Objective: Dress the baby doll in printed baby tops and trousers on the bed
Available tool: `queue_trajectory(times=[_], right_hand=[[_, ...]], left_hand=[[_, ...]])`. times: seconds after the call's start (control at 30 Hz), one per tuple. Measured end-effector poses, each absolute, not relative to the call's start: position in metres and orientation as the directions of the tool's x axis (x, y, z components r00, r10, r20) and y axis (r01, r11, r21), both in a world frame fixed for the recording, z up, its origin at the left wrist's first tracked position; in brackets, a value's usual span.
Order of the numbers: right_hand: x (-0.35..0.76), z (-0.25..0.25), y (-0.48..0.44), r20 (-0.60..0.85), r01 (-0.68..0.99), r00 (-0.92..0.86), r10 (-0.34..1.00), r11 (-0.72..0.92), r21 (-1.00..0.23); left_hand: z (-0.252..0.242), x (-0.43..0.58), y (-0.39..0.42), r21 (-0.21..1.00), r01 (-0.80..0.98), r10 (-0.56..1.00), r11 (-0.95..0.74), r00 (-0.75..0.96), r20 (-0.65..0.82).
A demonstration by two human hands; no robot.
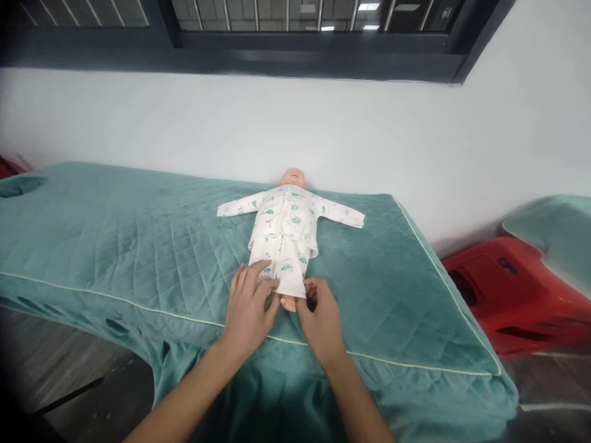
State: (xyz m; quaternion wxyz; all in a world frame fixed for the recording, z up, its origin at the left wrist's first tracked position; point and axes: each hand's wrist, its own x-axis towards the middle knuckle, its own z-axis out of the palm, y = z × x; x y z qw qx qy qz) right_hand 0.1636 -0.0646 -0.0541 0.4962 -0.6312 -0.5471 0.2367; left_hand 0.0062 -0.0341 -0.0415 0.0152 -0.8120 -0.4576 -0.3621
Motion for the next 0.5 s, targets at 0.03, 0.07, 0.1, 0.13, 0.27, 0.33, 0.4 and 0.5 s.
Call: queue_trajectory(times=[0.03, 0.07, 0.1, 0.13, 0.27, 0.33, 0.4, 0.5], right_hand=[[0.165, -0.051, -0.068, 0.264, 0.467, 0.274, 0.925, 0.112, -0.877], [0.166, -0.050, -0.072, 0.284, 0.489, 0.259, 0.923, 0.128, -0.863], [0.167, -0.049, -0.075, 0.300, 0.515, 0.244, 0.922, 0.139, -0.846], [0.168, -0.050, -0.079, 0.312, 0.541, 0.228, 0.923, 0.146, -0.828], [0.172, -0.064, -0.085, 0.315, 0.596, 0.162, 0.935, 0.162, -0.787], [0.173, -0.072, -0.086, 0.308, 0.586, 0.156, 0.939, 0.163, -0.793], [0.175, -0.078, -0.087, 0.303, 0.570, 0.165, 0.939, 0.160, -0.806], [0.180, -0.086, -0.094, 0.306, 0.560, 0.197, 0.932, 0.149, -0.815]], left_hand=[[-0.042, 0.006, -0.036, 0.318, 0.736, 0.720, -0.598, 0.319, 0.616], [-0.042, 0.005, -0.038, 0.327, 0.718, 0.710, -0.614, 0.321, 0.626], [-0.043, 0.005, -0.039, 0.335, 0.705, 0.703, -0.624, 0.321, 0.634], [-0.044, 0.004, -0.041, 0.342, 0.698, 0.700, -0.630, 0.319, 0.639], [-0.055, 0.003, -0.044, 0.351, 0.702, 0.714, -0.619, 0.319, 0.623], [-0.061, 0.000, -0.045, 0.346, 0.706, 0.713, -0.618, 0.318, 0.625], [-0.067, -0.006, -0.048, 0.342, 0.699, 0.695, -0.628, 0.306, 0.651], [-0.078, -0.025, -0.055, 0.362, 0.681, 0.677, -0.637, 0.268, 0.686]])
